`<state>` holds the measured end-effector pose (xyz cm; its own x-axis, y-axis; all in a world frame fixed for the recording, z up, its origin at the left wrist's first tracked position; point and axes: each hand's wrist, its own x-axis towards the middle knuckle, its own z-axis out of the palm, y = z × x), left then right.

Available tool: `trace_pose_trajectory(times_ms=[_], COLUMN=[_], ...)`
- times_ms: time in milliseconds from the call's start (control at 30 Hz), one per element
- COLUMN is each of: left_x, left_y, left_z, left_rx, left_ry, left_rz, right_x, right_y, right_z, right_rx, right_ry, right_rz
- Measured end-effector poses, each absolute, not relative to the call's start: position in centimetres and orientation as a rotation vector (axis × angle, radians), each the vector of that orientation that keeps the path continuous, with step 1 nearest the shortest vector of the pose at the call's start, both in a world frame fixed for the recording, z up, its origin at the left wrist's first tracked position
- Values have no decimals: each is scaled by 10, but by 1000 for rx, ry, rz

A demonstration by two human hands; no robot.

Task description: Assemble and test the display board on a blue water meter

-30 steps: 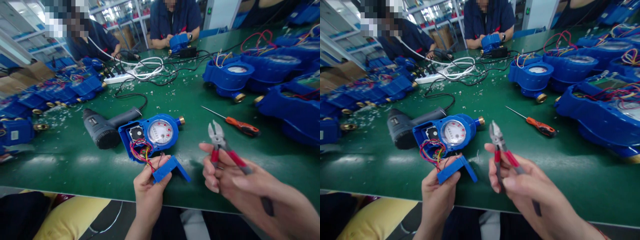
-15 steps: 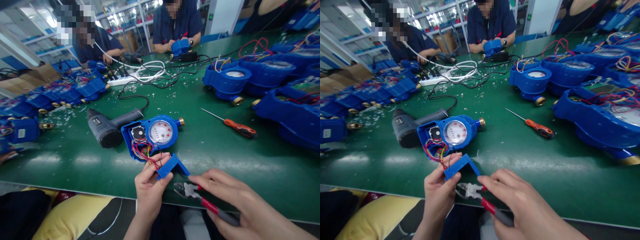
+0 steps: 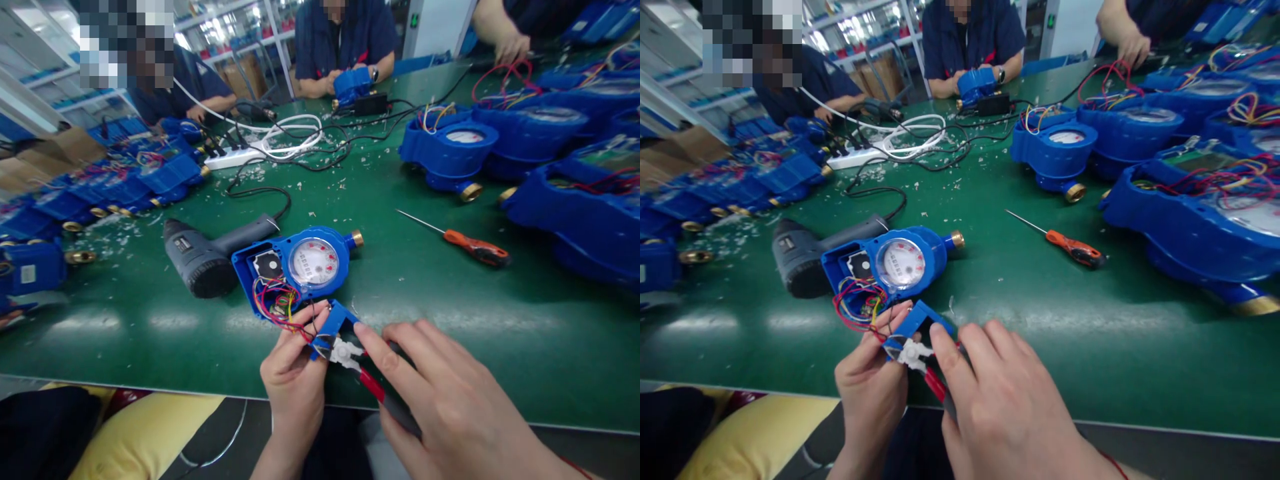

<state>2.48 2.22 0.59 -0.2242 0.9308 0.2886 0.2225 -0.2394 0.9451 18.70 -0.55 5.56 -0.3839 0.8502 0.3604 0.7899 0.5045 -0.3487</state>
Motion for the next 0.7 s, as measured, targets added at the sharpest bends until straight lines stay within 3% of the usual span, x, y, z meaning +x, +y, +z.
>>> trace_pose_trajectory(times_ms=[700], left_x=[23], left_y=[20], left_z=[3], left_rx=[1382], left_ry=[1364], left_rz=[1545], right_x=[190], right_y=[-6], right_z=[51], right_rx=[-1299], right_ry=[-2323], right_rz=[94])
